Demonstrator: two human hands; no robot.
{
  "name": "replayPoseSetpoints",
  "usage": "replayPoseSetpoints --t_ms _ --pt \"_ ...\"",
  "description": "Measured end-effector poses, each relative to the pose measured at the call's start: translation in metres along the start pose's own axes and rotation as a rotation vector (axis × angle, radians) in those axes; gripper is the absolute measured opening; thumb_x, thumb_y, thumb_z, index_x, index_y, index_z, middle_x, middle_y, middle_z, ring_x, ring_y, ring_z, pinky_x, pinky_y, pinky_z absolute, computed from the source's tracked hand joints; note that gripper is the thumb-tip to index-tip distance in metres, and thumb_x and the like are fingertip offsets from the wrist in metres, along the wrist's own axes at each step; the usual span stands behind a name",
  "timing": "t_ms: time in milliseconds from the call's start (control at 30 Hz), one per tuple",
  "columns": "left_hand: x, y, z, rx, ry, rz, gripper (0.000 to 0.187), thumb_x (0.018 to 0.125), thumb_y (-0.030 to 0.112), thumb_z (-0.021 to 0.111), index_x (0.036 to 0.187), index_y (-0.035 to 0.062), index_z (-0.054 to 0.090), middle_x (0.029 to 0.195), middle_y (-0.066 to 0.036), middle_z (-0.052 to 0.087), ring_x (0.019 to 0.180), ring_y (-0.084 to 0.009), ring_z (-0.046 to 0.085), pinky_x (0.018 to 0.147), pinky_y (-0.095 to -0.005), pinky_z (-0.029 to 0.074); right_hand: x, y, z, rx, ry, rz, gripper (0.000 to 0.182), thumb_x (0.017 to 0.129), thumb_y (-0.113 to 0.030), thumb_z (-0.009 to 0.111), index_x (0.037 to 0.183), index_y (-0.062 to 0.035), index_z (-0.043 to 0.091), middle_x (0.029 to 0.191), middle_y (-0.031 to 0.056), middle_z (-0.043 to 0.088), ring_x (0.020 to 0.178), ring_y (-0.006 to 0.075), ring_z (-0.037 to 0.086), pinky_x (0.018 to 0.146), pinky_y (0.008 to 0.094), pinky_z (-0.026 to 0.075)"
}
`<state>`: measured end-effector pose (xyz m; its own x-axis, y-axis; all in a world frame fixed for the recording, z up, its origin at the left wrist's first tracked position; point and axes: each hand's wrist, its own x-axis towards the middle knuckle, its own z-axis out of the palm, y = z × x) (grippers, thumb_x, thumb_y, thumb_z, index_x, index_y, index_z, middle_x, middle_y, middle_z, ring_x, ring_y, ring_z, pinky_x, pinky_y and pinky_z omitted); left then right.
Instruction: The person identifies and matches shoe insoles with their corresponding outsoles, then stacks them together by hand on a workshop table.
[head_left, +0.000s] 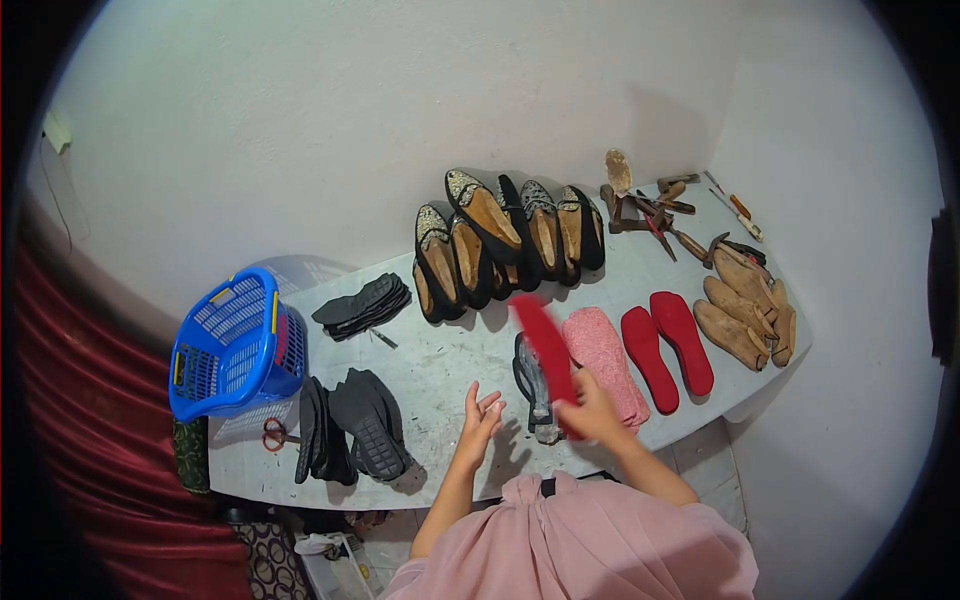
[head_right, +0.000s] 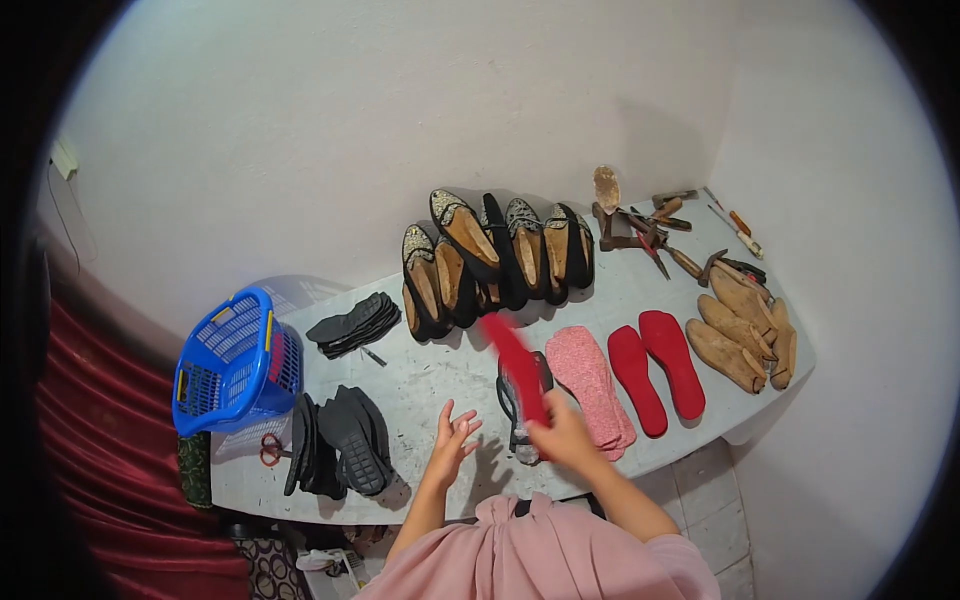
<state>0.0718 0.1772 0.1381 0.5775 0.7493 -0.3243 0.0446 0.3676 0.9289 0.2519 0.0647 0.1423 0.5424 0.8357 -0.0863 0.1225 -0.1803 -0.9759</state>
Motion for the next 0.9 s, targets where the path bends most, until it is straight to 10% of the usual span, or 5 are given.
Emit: replayPoseSetpoints --t_ms 33,200,300,500,900 --pt "0.001 -0.007 -0.005 -0.200 -0.011 0.045 0.077 0.086 0.029 0.062 0.140 0.0108 0.011 0.127 -0.017 0.043 0.098 -0.0197 0.055 0.076 -0.0260 0.045 -0.009 0.002 0.025 -0.217 -0.039 -0.108 0.033 0.073 -0.019 0.064 0.099 -0.0048 0.048 0.077 0.0123 0.060 0.068 0.0291 0.061 0.063 0.0373 0.048" --pt "-0.010 -0.010 -0.038 -0.224 0.330 0.085 0.022 0.078 0.017 0.068 0.092 0.0082 0.053 0.067 0.003 0.048 0.058 -0.0098 0.046 0.054 -0.0242 0.039 -0.026 -0.015 0.076 -0.230 -0.756 -0.480 0.045 0.076 -0.031 0.069 0.109 -0.0044 0.053 0.096 0.0104 0.061 0.078 0.0244 0.062 0.067 0.0342 0.049" --pt "-0.029 -0.003 -0.066 -0.305 0.473 0.197 0.048 0.075 0.010 0.066 0.118 0.0072 0.045 0.082 0.001 0.048 0.067 -0.0093 0.046 0.060 -0.0228 0.038 -0.004 0.012 0.086 0.024 -0.645 0.101 0.048 0.076 -0.031 0.070 0.111 -0.0034 0.053 0.097 0.0097 0.060 0.075 0.0176 0.060 0.066 0.0312 0.048" --pt "-0.069 0.012 -0.125 -0.327 0.421 0.507 0.072 0.069 0.004 0.058 0.136 0.0085 0.031 0.099 -0.004 0.051 0.086 -0.0150 0.053 0.078 -0.0288 0.043 0.052 0.121 0.076 -0.273 0.273 0.056 0.059 0.069 -0.027 0.073 0.114 0.0021 0.049 0.101 0.0172 0.053 0.086 0.0218 0.054 0.074 0.0324 0.046" --pt "-0.107 0.041 -0.165 -0.427 0.265 0.505 0.077 0.078 0.016 0.059 0.142 0.0119 0.018 0.115 -0.011 0.047 0.097 -0.0221 0.055 0.074 -0.0361 0.050 0.068 0.059 0.087 -0.735 0.315 0.474 0.072 0.058 -0.029 0.080 0.116 -0.0045 0.046 0.113 0.0135 0.054 0.108 0.0307 0.052 0.089 0.0490 0.039"
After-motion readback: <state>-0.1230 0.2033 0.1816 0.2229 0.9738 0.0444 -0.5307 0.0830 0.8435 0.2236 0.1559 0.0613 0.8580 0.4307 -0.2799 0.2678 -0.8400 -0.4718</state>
